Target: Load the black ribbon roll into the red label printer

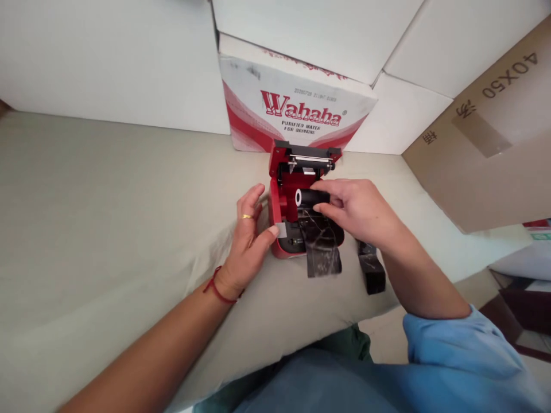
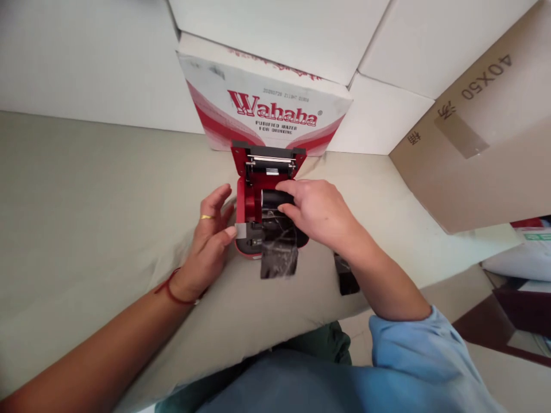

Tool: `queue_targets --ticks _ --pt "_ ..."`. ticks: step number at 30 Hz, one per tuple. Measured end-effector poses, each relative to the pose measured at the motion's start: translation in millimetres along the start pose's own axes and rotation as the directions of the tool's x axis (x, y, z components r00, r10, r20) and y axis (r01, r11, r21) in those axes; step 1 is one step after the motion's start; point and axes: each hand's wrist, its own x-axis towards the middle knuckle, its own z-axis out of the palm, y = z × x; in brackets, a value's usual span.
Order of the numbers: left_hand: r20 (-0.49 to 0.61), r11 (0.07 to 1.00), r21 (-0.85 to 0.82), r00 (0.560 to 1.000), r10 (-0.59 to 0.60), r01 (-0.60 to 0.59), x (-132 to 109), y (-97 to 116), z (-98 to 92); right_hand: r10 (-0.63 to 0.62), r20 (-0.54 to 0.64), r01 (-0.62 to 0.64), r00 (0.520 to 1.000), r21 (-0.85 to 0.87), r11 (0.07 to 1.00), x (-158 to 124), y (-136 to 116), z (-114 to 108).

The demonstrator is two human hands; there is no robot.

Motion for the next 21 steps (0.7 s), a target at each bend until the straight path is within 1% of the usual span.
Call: queue_targets --ticks 1,2,3,5,7,9,11,14,17,19,20,21 --pt "-0.044 0.997 0.068 0.998 0.041 -0.038 -2.7 5.9 -1.0 0.026 0.018 -0.025 0.999 -0.053 0.998 5.8 -6.5 7.7" --pt "-0.081 0.984 0.152 0.991 0.107 -0.094 -5.1 12.8 -1.8 0.042 0.036 -0.038 0.998 -0.105 0.994 10.4 -11.6 12.5" --pt "-0.087 0.953 0.247 0.975 0.204 -0.177 -7.1 20.3 -2.3 0.05 0.047 -0.042 0.998 -0.153 0.987 14.2 -15.4 14.9" --pt "-0.015 0.849 0.402 0.925 0.38 -0.342 -10.5 34.6 -1.2 0.051 0.059 -0.036 0.997 -0.232 0.972 20.6 -19.4 15.9" --pt "0.081 0.752 0.48 0.876 0.475 -0.452 -13.8 44.4 2.7 0.051 0.06 -0.032 0.997 -0.288 0.957 26.4 -20.3 16.5" --pt "0.158 0.697 0.506 0.849 0.504 -0.508 -16.6 48.5 8.0 0.053 0.079 -0.025 0.996 -0.318 0.948 31.8 -19.7 19.6" --pt "0.204 0.678 0.514 0.843 0.499 -0.525 -18.3 48.7 12.1 0.05 0.098 -0.015 0.994 -0.328 0.944 37.2 -19.2 24.7" --pt "0.232 0.656 0.538 0.841 0.489 -0.529 -17.9 47.9 13.7 0.044 0.105 -0.008 0.994 -0.325 0.946 45.2 -19.8 31.5" --pt "0.263 0.617 0.567 0.83 0.493 -0.546 -15.9 49.5 13.0 0.056 0.098 -0.024 0.994 -0.304 0.952 47.3 -18.7 32.0" --pt "0.28 0.593 0.584 0.823 0.494 -0.555 -14.9 51.0 13.4 -0.006 0.094 0.026 0.996 -0.212 0.977 38.8 -14.4 29.1" --pt "0.286 0.581 0.592 0.82 0.496 -0.558 -14.7 51.6 13.9 -0.071 0.066 0.079 0.995 -0.132 0.988 30.5 -10.9 27.3" --pt "0.289 0.572 0.599 0.818 0.498 -0.56 -14.7 52.1 14.4 -0.148 0.009 0.148 0.989 -0.045 0.988 19.7 -6.7 25.8"
